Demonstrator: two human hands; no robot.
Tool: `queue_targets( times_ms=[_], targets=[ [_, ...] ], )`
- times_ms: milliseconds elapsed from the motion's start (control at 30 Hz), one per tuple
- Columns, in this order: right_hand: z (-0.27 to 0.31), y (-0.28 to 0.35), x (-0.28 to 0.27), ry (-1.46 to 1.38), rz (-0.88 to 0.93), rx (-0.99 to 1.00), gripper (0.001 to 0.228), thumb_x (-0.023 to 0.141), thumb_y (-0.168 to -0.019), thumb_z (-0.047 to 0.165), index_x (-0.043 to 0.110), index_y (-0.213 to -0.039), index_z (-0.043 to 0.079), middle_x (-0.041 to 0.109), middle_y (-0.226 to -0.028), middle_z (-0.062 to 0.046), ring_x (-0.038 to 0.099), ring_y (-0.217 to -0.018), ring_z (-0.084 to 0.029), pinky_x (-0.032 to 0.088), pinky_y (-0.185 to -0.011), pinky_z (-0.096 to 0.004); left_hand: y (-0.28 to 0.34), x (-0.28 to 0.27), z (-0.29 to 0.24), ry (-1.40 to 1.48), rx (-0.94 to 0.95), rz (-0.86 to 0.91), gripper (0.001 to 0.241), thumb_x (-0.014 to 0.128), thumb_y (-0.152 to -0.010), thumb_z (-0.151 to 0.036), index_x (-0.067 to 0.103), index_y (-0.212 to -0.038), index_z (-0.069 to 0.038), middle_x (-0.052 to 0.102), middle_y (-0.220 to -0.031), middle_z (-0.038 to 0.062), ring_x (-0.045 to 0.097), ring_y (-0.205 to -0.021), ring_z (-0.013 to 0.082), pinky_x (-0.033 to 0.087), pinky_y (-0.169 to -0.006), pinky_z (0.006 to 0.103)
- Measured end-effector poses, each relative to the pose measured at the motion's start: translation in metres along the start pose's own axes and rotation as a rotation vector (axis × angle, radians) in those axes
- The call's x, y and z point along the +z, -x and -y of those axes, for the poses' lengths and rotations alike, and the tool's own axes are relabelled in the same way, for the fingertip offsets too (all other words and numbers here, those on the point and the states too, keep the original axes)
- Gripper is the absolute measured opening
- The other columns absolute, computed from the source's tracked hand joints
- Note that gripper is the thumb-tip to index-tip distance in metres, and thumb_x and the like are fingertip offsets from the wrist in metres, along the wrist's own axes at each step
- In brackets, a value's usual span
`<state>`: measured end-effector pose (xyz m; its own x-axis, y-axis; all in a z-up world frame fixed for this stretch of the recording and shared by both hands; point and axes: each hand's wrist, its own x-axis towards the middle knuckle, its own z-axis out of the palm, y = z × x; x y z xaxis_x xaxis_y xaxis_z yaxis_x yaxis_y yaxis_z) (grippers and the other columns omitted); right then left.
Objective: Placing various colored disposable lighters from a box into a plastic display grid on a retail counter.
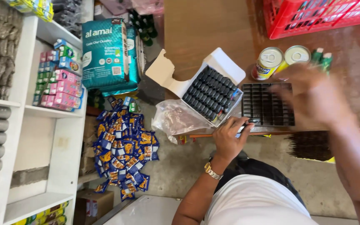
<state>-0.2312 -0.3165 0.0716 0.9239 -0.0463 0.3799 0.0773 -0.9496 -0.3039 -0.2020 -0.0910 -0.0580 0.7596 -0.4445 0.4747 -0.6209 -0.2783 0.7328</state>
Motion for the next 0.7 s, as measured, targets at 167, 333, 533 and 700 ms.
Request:
queue_targets(
  times_ms=[167,333,533,700],
  targets=[
    [0.047,-0.036,0.042,-0.326,0.184,-0.364,0.023,0.073,-0.083,0.015,0.074,-0.105,0.007,0.070,-0.105,-0.014,0.068,-0.095,-0.035,0.055,-0.081,-0.044,0.001,0.000,0.002,-0.058,0.030,-0.022,0.023,0.076,-0.096,-0.031,0.074,-0.110,-0.014,0.069,-0.093,0.003,0.069,-0.079,0.0267,0.053,-0.069,0.0412],
    [0.050,-0.051,0.055,-0.284,0.331,-0.356,0.023,0.072,-0.081,0.014,0.071,-0.102,0.005,0.068,-0.098,-0.013,0.069,-0.090,-0.037,0.055,-0.075,-0.046,0.000,-0.002,0.002,-0.028,0.010,-0.008,0.023,0.073,-0.098,-0.034,0.074,-0.112,-0.015,0.069,-0.096,0.002,0.070,-0.084,0.0258,0.053,-0.072,0.0402],
    [0.048,-0.048,0.057,-0.106,0.447,-0.389,0.020,0.072,-0.083,0.018,0.063,-0.096,0.005,0.065,-0.096,-0.014,0.068,-0.086,-0.037,0.055,-0.070,-0.047,-0.001,-0.001,-0.001,-0.030,-0.020,-0.009,0.023,0.075,-0.097,-0.034,0.074,-0.111,-0.016,0.069,-0.099,0.004,0.070,-0.086,0.0284,0.053,-0.073,0.0418],
    [0.041,-0.043,0.040,-0.405,0.280,-0.428,0.022,0.072,-0.087,0.013,0.067,-0.105,0.002,0.068,-0.096,-0.014,0.068,-0.085,-0.037,0.054,-0.070,-0.046,-0.001,-0.002,-0.006,0.006,-0.016,-0.018,0.024,0.074,-0.095,-0.030,0.073,-0.114,-0.015,0.070,-0.102,0.004,0.070,-0.089,0.0285,0.054,-0.077,0.0411]
  ],
)
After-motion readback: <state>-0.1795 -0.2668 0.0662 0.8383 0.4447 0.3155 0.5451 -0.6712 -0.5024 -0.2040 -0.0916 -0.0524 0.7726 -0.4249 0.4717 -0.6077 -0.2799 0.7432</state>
